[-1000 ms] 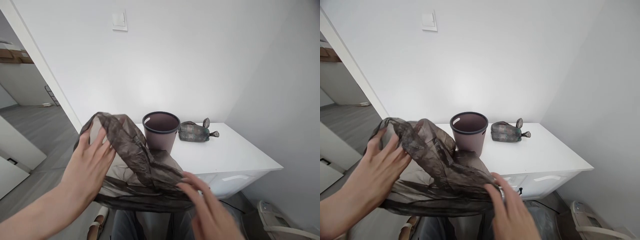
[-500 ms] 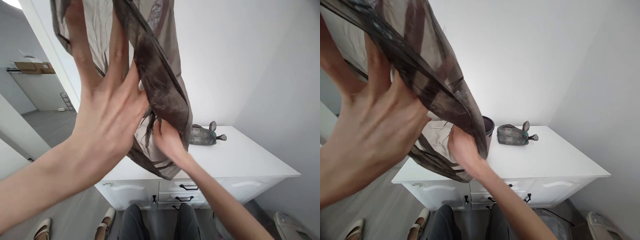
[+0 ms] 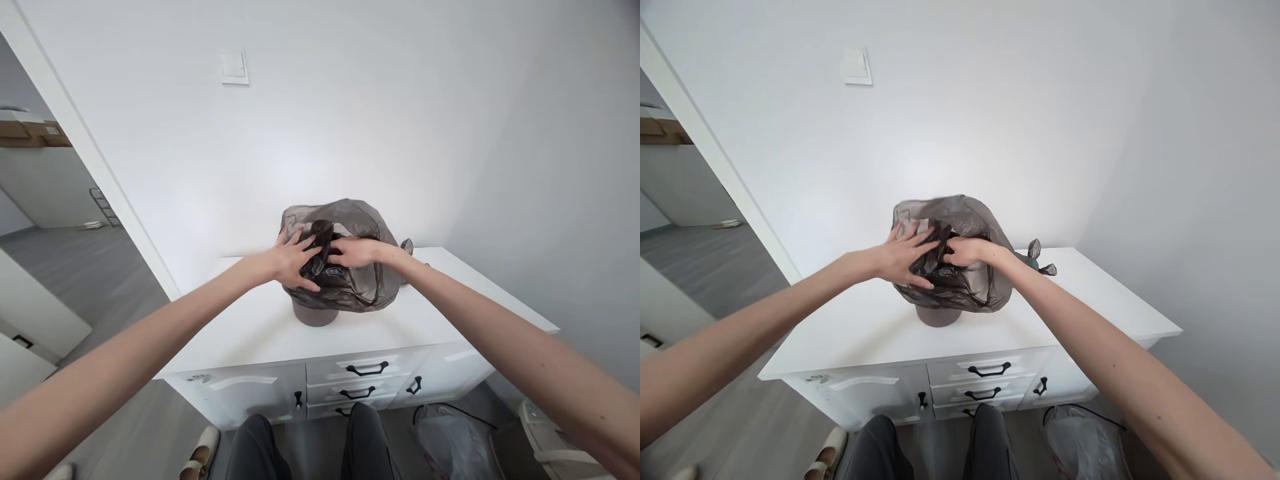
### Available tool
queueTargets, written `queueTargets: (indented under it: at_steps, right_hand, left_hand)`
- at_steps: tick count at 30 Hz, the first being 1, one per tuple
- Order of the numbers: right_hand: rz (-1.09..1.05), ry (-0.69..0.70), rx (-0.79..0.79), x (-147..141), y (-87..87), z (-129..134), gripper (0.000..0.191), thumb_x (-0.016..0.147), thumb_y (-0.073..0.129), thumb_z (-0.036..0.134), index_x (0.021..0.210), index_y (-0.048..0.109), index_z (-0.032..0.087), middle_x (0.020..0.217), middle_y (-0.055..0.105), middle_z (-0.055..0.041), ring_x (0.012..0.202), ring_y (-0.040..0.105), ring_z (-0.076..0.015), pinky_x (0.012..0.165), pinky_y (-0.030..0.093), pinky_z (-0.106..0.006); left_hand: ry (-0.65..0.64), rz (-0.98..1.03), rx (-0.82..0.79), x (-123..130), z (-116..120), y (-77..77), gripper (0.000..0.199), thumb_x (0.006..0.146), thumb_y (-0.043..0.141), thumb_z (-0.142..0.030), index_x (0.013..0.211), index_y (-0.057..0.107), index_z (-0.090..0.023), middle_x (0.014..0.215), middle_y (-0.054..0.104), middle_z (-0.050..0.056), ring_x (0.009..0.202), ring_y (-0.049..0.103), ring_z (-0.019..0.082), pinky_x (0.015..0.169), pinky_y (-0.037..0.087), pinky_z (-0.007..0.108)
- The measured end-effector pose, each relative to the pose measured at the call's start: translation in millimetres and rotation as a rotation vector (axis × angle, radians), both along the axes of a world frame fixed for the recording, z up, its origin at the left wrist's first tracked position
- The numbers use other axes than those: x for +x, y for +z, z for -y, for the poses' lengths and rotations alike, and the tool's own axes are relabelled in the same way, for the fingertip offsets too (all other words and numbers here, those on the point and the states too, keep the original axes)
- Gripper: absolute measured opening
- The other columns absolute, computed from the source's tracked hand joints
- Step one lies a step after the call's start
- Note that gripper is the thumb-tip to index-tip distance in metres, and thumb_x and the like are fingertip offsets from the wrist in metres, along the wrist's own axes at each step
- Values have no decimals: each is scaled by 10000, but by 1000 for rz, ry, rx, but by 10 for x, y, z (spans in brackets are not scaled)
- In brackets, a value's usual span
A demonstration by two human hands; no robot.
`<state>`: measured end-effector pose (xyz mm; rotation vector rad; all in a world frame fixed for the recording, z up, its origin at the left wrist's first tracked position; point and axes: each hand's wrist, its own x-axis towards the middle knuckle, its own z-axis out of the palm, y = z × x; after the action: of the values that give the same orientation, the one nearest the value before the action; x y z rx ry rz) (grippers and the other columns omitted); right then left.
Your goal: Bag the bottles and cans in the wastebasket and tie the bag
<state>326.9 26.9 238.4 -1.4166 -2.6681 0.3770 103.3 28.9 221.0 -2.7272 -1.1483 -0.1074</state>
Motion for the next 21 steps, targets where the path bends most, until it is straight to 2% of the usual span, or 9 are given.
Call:
queueTargets:
  at_steps: [3,6,7,9,12,15,16,18,21]
  right_hand:
    - [-7,82,-18,70,-8,116,406,1051,510,405,1355,717,234,1390,719,-83,1253,677,-296,1082,505,-391]
    - [-10,114,-38,128,19,139,432,1055,482,438,1375,713,264,1420,702,-60,1276,665,-290,1085,500,-401]
    - [-11,109,-44,144,35,125,430,1047,494,442,1377,713,274,1417,704,-51,1264,672,-288,1078,505,-401]
    - [-22,104,-49,160,69,79,433,1034,514,438,1393,700,283,1407,711,-39,1235,685,-280,1066,511,-400]
    - [-54,129,-32,134,113,8,471,1031,517,434,1442,659,254,1423,700,-50,1234,683,-275,1087,502,-403]
    - [-83,140,18,41,120,-43,559,1022,535,443,1533,566,218,1544,604,-82,1341,626,-287,1155,464,-412]
    - [-79,146,31,-4,109,-62,594,1015,550,448,1559,533,211,1581,566,-93,1382,598,-294,1176,450,-419]
    - [-44,168,29,-112,61,-115,649,976,616,459,1571,519,220,1603,541,-99,1418,571,-308,1193,444,-429]
    - [12,227,-14,-328,-77,-224,705,827,795,439,1483,620,248,1470,668,-88,1304,665,-315,1130,518,-420]
  left_hand:
    - [24,-104,-105,-27,75,-108,708,859,704,-649,1327,703,-118,1389,695,211,1527,371,469,1268,126,712]
    - [-9,-150,-108,-64,181,-46,483,996,542,-547,1076,773,-130,1036,794,164,1322,597,383,1259,253,622]
    - [-22,-148,-109,-79,210,-10,464,1015,512,-531,1035,774,-149,997,794,145,1250,643,356,1238,313,586]
    - [-45,-144,-137,-116,269,57,461,1034,480,-531,1035,770,-173,1093,791,138,1219,668,325,1187,403,521]
    - [-49,-128,-160,-198,393,99,579,1019,468,-651,1063,772,-160,1500,613,197,1465,506,355,1242,348,512]
    - [54,-29,-129,-314,545,76,889,832,539,-902,1252,728,-142,1740,248,229,1619,157,481,1284,160,655]
    - [101,11,-121,-355,591,67,1056,739,570,-964,1394,651,-140,1762,145,245,1615,61,530,1264,121,712]
    - [171,72,-106,-428,661,59,1389,595,613,-1024,1631,375,-129,1759,-14,293,1577,-84,602,1213,70,795]
    - [215,114,-72,-500,702,71,1618,519,634,-1041,1702,77,-88,1724,-127,353,1528,-199,636,1176,-28,830]
